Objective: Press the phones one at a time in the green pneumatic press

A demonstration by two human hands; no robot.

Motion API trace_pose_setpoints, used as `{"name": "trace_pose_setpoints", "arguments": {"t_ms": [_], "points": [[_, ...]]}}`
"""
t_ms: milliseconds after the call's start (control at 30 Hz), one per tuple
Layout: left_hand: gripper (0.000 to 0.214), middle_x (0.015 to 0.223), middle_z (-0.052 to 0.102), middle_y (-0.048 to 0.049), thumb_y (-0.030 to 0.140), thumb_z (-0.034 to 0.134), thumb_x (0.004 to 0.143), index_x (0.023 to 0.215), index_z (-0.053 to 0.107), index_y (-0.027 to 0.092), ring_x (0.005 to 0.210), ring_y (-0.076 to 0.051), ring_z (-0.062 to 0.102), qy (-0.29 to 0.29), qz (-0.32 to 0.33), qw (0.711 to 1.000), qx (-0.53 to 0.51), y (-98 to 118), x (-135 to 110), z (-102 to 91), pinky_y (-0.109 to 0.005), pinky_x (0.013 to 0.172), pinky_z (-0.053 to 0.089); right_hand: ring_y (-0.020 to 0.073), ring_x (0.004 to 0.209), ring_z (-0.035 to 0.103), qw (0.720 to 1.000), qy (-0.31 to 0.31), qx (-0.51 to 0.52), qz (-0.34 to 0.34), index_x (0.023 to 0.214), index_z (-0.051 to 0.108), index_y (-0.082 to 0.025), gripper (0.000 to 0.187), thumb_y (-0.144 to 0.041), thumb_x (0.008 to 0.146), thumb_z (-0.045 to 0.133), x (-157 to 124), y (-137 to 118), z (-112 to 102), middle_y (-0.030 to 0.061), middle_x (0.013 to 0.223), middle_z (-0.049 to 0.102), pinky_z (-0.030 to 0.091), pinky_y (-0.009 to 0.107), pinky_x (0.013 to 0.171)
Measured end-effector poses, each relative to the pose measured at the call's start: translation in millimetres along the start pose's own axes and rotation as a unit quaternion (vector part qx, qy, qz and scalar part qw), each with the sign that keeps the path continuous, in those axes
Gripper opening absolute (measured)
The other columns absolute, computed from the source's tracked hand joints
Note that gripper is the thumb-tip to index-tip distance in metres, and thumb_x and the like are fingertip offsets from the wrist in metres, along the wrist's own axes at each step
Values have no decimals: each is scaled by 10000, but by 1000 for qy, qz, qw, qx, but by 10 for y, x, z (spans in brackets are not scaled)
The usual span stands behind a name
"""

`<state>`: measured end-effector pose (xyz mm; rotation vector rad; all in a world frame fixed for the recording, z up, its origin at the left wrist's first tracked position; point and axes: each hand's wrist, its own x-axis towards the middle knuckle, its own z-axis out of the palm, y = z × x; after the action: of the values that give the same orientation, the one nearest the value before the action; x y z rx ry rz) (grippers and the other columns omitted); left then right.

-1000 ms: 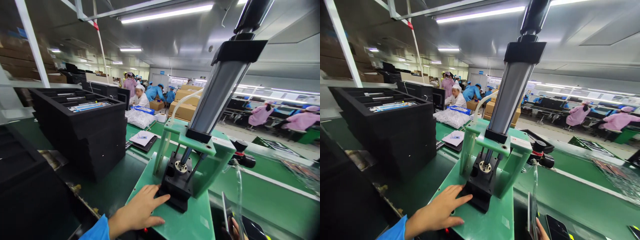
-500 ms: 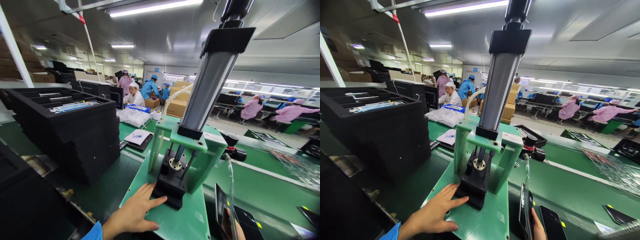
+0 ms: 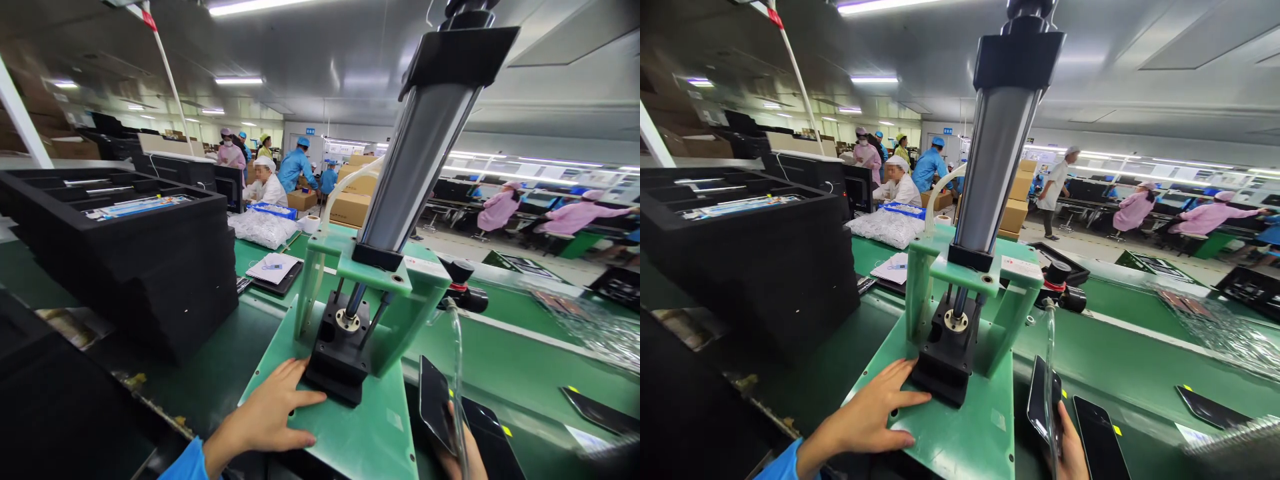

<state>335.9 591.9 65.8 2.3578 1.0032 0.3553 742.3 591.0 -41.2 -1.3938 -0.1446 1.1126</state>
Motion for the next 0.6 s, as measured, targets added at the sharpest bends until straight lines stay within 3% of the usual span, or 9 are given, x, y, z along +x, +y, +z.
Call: {"name": "trace_pose_setpoints", "arguments": {"t_ms": [100,267,400,533,600], "points": [[679,1572,332,-135,523,780,756,1377,567,350,1444,-409,306,-11,-21,1000,13,11,3,1,-625,1175,245,189,515,620,989,41,104,98,847,649,-189,557,-256,349,888,-106,-56,79,-6,682,679,548,248,438],[669,1553,362,-140,528,775,763,1373,574,342,1436,-405,323,-5,-16,999,31,8,0,26,-624,1169,268,189,515,626,982,41,153,103,791,648,-212,473,-193,370,862,-235,-105,147,-28,656,666,546,239,426],[649,1540,378,-151,522,771,770,1361,587,329,1431,-403,333,7,-9,999,37,13,12,32,-616,1162,291,202,512,626,978,39,154,136,786,664,-219,371,-244,462,845,-288,-127,178,1,657,671,540,258,422],[641,1523,403,-163,505,785,759,1345,603,320,1411,-404,370,22,2,998,55,-9,24,46,-617,1139,334,188,524,626,984,46,129,113,853,689,-206,325,-364,590,797,-300,-125,204,13,705,691,552,271,467],[633,1523,404,-170,518,770,769,1348,599,328,1396,-408,394,27,13,996,81,-53,12,86,-628,1112,367,182,543,631,993,34,95,53,852,688,-201,325,-427,634,771,-296,-102,200,12,721,696,541,265,475]]}}
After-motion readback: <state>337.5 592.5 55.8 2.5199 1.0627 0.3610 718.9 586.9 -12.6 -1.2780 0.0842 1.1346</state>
